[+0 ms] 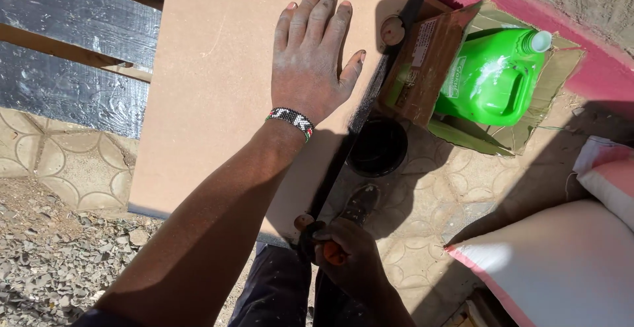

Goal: Painting a wooden furniture component with black paint using a sponge

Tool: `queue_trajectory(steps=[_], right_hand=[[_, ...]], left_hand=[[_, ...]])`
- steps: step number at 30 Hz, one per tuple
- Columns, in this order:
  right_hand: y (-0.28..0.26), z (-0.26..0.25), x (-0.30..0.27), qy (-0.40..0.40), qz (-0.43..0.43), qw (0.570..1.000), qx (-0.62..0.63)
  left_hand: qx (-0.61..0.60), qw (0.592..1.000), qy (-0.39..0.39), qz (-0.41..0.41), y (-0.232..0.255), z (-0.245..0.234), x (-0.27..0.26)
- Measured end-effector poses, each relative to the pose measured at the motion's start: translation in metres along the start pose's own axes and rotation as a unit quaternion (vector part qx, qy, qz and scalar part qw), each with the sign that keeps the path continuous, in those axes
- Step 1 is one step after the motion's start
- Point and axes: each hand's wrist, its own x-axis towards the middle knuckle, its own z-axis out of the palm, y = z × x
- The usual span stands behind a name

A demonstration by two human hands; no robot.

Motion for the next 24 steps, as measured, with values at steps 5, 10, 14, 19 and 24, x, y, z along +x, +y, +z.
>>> queue_trajectory(steps=[5,10,14,19,24], right_hand=[[0.000,-0.053,0.078,0.234,0.330,0.908,0.107],[-0.019,-0.080,0.153,0.337,0.286,0.885,0.150],[-0.034,-0.075,0.173,0.351,0.288,0.871,0.190],[-0.008,-0.053,0.175,0.377,0.308,0.857,0.168],[-0.014,-0.045,0.180,0.430,0.285,0.813,0.271]], left_hand=[[-0.072,0.991,0.023,-0.111,-0.019,-0.027,0.015],[0.082,0.916,0.027,-0.393,-0.101,-0.021,0.064],[0.058,0.887,-0.025,-0.457,-0.119,-0.029,0.097],[-0.040,0.857,-0.163,-0.487,-0.107,-0.060,0.122],[-0.180,0.856,-0.182,-0.450,-0.104,-0.071,0.128]])
